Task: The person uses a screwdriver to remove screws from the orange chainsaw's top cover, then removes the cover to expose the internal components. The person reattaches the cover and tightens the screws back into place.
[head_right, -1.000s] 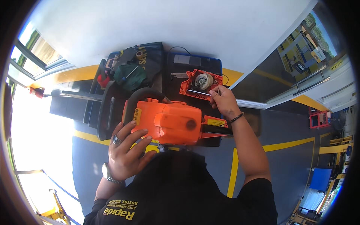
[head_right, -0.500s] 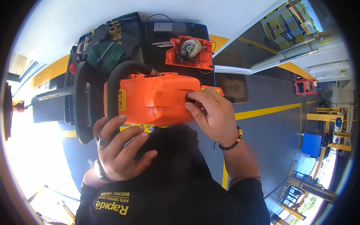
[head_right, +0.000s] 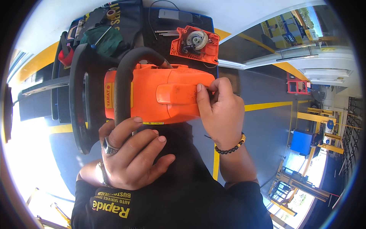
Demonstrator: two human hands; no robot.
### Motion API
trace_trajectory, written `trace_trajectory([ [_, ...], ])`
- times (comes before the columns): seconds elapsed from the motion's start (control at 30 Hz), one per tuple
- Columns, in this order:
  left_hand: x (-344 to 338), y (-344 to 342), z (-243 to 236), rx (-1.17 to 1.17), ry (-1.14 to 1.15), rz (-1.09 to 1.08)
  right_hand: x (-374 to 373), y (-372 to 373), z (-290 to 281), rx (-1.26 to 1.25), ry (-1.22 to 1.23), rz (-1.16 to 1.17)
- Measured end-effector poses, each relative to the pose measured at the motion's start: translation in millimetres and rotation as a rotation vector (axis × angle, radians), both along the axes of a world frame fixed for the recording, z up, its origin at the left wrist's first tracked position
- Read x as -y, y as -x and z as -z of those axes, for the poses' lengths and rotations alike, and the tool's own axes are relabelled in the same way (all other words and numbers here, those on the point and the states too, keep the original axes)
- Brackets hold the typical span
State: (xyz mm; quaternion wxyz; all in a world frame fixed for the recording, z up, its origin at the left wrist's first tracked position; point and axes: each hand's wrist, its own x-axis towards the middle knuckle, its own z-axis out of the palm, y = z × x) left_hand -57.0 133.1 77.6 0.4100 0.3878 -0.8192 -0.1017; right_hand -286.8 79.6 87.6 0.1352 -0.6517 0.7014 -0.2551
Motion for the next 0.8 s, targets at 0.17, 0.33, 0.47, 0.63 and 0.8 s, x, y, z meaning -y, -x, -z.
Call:
trace_trajectory([
  [0.17, 3, 0, 2, -0.029, 0.001, -0.005, 1, -3, 5, -0.131, 0.056, -0.086],
  [0.33, 5, -5, 6, -0.067, 0.029, 0.047, 10, 30, -14, -0.112, 0.015, -0.447],
  [0.47, 4, -2, 6, -0.099, -0.005, 0.018, 17, 32, -28, -0.100, 0.027, -0.418],
  [0.63, 1, 1, 12, -0.143, 0.001, -0.006, 17, 33, -36, -0.090, -0.353, -0.293],
  [0.8, 6, -7, 12, -0.064, 0.084, 0.038, 31, 26, -41, -0.206, -0.129, -0.613],
])
